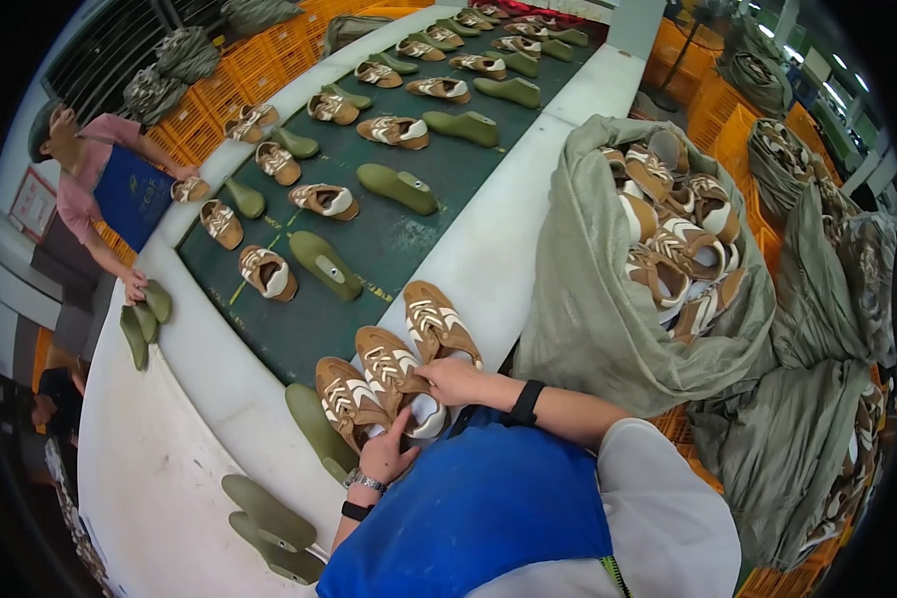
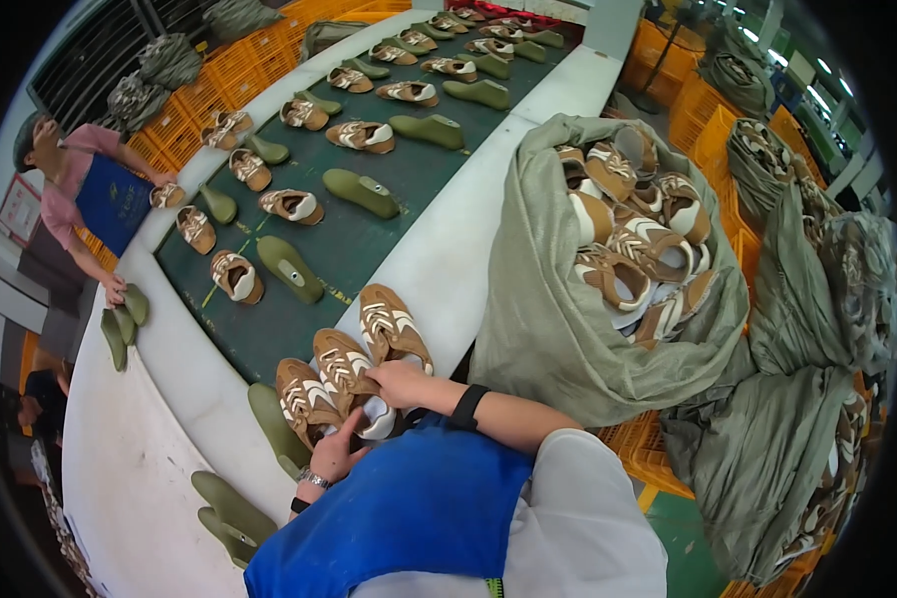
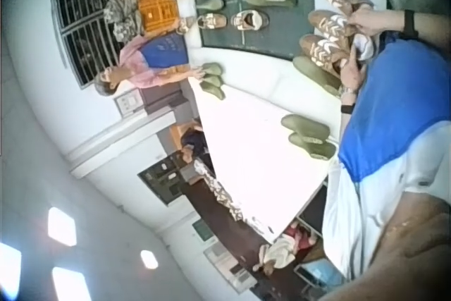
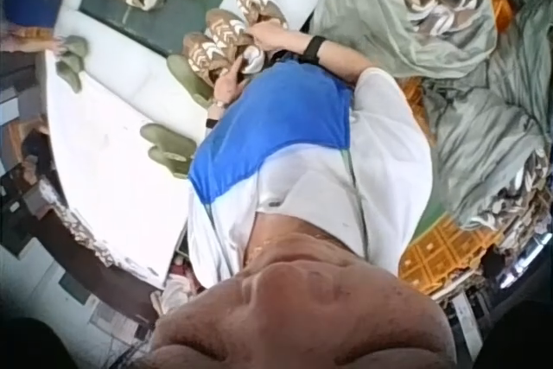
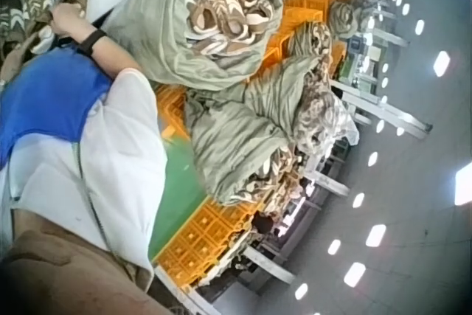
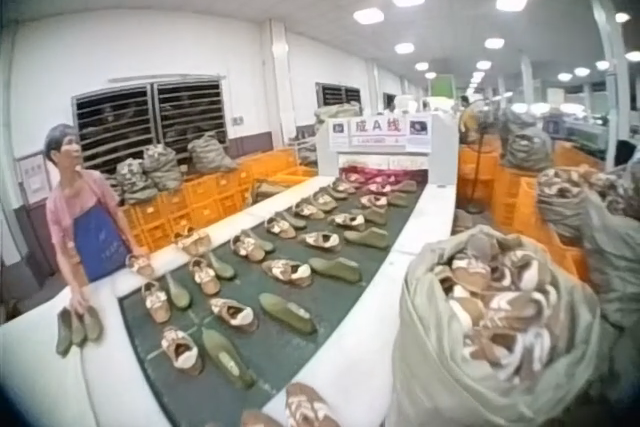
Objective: The recorder is assembling shoe uppers onto shoe lasts in a manufacturing facility.
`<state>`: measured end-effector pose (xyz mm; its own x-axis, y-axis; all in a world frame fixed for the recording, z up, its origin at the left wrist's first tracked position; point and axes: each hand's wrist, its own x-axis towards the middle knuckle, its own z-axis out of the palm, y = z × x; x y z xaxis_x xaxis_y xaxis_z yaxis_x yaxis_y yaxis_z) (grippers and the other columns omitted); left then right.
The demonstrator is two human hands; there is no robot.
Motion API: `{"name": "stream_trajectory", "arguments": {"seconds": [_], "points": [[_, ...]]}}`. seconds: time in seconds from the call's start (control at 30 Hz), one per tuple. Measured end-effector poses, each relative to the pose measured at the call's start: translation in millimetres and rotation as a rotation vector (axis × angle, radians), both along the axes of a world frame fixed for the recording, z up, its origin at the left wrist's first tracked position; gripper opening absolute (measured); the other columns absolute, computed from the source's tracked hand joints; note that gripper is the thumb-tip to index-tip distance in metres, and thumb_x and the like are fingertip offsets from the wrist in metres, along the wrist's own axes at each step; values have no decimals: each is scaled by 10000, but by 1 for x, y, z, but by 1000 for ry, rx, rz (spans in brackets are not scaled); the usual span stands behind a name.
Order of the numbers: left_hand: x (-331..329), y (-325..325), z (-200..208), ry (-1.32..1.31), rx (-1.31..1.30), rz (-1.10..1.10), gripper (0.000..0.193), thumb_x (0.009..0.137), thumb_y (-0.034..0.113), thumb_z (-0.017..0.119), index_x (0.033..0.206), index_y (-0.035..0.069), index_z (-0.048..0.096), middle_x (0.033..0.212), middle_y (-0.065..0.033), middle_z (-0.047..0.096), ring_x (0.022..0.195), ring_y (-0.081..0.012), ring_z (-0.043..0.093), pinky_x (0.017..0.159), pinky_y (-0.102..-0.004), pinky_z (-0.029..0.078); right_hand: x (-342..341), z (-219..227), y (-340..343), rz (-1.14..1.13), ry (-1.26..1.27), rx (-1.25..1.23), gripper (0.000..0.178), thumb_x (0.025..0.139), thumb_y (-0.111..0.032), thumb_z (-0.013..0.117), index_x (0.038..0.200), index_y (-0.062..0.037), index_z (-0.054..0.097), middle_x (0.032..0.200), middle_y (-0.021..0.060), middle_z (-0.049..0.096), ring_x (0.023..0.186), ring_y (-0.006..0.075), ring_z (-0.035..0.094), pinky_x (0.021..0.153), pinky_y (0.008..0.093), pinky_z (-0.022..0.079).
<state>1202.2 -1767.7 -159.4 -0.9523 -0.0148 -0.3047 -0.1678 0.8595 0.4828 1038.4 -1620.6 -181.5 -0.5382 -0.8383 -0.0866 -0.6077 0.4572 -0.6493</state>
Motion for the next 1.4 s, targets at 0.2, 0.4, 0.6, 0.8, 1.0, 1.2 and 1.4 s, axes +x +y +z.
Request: {"name": "stream_trajectory", "arguments": {"seconds": [0.2,0.4,0.6,0.8,1.0,1.2,1.4], "points": [[15,-7,-12,43,16,46,450,733,326,625,1147,210,493,777,-151,627,704,-320,615,625,-411,490,-8,-4,10,74,-47,-43,374,783,-231,565,1126,-88,525,785,131,611,725,310,592,634,389,471],[29,-8,4,52,19,115,628,730,255,628,1291,183,354,928,-152,583,751,-333,591,649,-409,477,0,16,8,87,-108,177,546,762,-340,626,1232,-155,419,779,137,609,729,319,601,633,405,468],[101,-50,38,652,-130,697,527,654,147,677,1141,69,492,1084,-166,498,1019,-335,470,870,-412,399,0,20,-7,173,-30,223,629,731,-330,634,1255,-129,351,805,225,609,779,405,584,676,450,456],[246,-97,9,62,-648,1621,692,630,457,690,1184,92,494,1269,-215,363,1182,-399,309,945,-472,322,-2,21,-12,157,8,301,618,719,-320,635,1218,-120,330,796,250,604,774,422,580,677,466,454],[248,-115,5,-54,-435,1564,536,651,448,650,998,40,621,1280,-275,311,1064,-432,449,901,-449,395,7,23,-20,156,127,314,572,735,-316,609,1202,-124,340,794,241,603,752,411,585,676,478,459],[244,-120,-3,130,-419,1498,457,638,317,681,849,-82,614,1273,-296,326,1018,-449,443,875,-443,410,11,20,-18,132,129,325,570,738,-312,598,1212,-133,336,801,223,608,764,400,589,685,468,461],[227,-94,-1,204,-501,1250,448,631,285,708,820,-108,607,1292,-316,303,1103,-459,375,973,-444,317,13,26,-16,91,141,351,562,734,-302,594,1210,-142,341,821,218,608,784,393,590,700,463,460]]}}
